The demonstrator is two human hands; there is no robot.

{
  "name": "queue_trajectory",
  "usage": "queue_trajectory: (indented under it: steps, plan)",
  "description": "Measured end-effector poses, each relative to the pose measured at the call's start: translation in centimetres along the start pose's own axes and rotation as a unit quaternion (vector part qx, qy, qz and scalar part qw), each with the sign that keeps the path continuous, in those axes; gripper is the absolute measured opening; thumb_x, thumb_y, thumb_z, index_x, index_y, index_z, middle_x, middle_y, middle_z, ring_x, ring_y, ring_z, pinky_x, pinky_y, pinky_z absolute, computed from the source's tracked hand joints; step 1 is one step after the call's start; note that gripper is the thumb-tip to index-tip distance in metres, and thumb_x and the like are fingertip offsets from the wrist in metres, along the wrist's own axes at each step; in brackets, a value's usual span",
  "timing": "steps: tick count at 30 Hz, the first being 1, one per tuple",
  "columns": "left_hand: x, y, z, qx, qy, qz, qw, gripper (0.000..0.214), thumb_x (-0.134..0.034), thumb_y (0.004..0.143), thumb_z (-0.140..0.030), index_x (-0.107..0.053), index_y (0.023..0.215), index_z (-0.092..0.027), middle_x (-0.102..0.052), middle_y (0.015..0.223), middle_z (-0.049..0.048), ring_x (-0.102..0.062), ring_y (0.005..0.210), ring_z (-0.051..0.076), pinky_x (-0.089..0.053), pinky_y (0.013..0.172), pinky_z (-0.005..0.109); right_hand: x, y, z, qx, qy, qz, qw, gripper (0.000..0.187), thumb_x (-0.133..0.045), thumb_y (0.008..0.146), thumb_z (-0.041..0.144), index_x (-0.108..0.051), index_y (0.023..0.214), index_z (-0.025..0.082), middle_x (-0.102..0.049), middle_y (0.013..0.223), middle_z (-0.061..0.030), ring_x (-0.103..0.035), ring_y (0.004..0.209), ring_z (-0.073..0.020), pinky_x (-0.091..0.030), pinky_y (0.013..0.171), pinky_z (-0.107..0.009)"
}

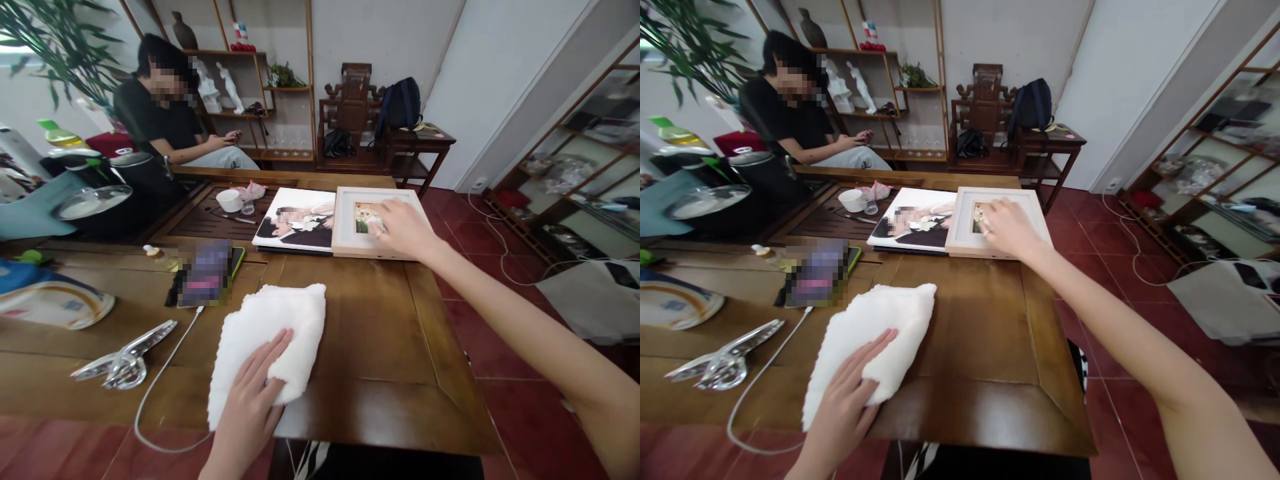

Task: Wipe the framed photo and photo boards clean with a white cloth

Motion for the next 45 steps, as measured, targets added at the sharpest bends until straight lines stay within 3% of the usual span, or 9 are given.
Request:
queue_trajectory:
  steps: [3,6,11,16,24,33,39,42,45]
  plan:
    - [0.0,0.0,0.0,0.003,-0.001,0.000,1.000,0.026,-0.038,0.078,0.007,-0.047,0.078,-0.017,-0.043,0.146,0.0178,-0.036,0.138,0.031,-0.045,0.100,0.051,-1.4,2.5,7.1,0.101,0.021,0.012,0.995,0.047,-0.044,0.093,0.036,-0.052,0.128,0.007,-0.061,0.122,-0.0211,-0.051,0.116,-0.0344,-0.039,0.096,-0.047]
    - [-0.2,0.0,0.0,0.002,0.001,0.001,1.000,0.026,-0.038,0.077,0.006,-0.047,0.080,-0.017,-0.042,0.147,0.0173,-0.036,0.138,0.030,-0.045,0.100,0.050,-3.9,5.5,11.1,0.129,0.029,0.030,0.991,0.068,-0.050,0.091,0.046,-0.039,0.139,0.000,-0.045,0.142,-0.0279,-0.039,0.133,-0.0379,-0.033,0.105,-0.047]
    - [-0.3,0.0,0.2,0.007,0.001,0.004,1.000,0.026,-0.038,0.077,0.007,-0.044,0.077,-0.018,-0.041,0.149,0.0164,-0.036,0.138,0.030,-0.044,0.102,0.050,-9.2,9.5,12.6,0.127,0.036,0.143,0.981,0.104,-0.059,0.075,0.068,-0.023,0.150,0.005,-0.025,0.155,-0.0279,-0.021,0.142,-0.0465,-0.014,0.111,-0.065]
    - [-0.3,-0.1,0.2,0.006,-0.001,0.003,1.000,0.026,-0.038,0.077,0.007,-0.046,0.079,-0.017,-0.042,0.148,0.0170,-0.037,0.138,0.030,-0.044,0.101,0.050,-9.8,10.2,13.7,0.178,0.026,0.152,0.972,0.083,-0.053,0.084,0.055,-0.031,0.145,0.003,-0.038,0.147,-0.0307,-0.036,0.136,-0.0432,-0.023,0.110,-0.062]
    - [0.2,0.0,0.2,0.011,0.006,-0.009,1.000,0.025,-0.039,0.078,0.006,-0.048,0.078,-0.018,-0.046,0.145,0.0158,-0.042,0.136,0.029,-0.047,0.099,0.048,-7.9,10.4,15.7,0.232,-0.005,0.108,0.967,0.067,-0.057,0.080,0.024,-0.036,0.140,0.003,-0.052,0.136,-0.0263,-0.050,0.125,-0.0374,-0.046,0.093,-0.047]
    - [0.2,0.1,0.3,0.020,0.000,-0.013,1.000,0.027,-0.038,0.077,0.006,-0.048,0.074,-0.018,-0.047,0.144,0.0162,-0.042,0.136,0.029,-0.047,0.099,0.049,-5.2,10.2,15.5,0.098,-0.023,0.016,0.995,0.047,-0.027,0.089,0.000,-0.038,0.135,-0.003,-0.052,0.128,-0.0366,-0.059,0.113,-0.0357,-0.047,0.086,-0.051]
    - [0.5,-0.4,1.4,0.058,-0.019,-0.024,0.998,0.021,-0.045,0.082,0.000,-0.053,0.083,-0.019,-0.042,0.148,0.0150,-0.037,0.138,0.032,-0.044,0.100,0.054,1.8,10.3,11.8,0.037,0.040,-0.091,0.994,0.040,-0.027,0.092,0.003,-0.047,0.126,0.008,-0.065,0.117,-0.0199,-0.065,0.098,-0.0302,-0.050,0.076,-0.040]
    - [2.8,-0.8,1.4,0.084,-0.087,-0.108,0.987,0.015,-0.056,0.085,-0.010,-0.059,0.095,-0.020,-0.044,0.147,0.0127,-0.039,0.136,0.035,-0.041,0.104,0.056,6.1,8.1,10.7,0.042,0.056,-0.146,0.987,0.041,-0.030,0.091,0.002,-0.047,0.128,0.011,-0.065,0.120,-0.0159,-0.063,0.102,-0.0258,-0.049,0.079,-0.036]
    - [5.5,-0.8,1.9,0.160,-0.210,-0.223,0.939,0.024,-0.055,0.090,-0.015,-0.060,0.111,-0.023,-0.052,0.139,0.0100,-0.047,0.131,0.032,-0.045,0.102,0.050,9.6,3.8,10.9,0.081,0.061,-0.191,0.976,0.042,-0.025,0.095,0.004,-0.049,0.129,0.012,-0.061,0.129,-0.0130,-0.059,0.113,-0.0230,-0.049,0.089,-0.037]
Point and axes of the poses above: each hand's wrist, its own y-axis towards the middle knuckle, its own x-axis out of the back of the hand, z = x × y, the point moved 10 cm from there along y, towards the middle knuckle
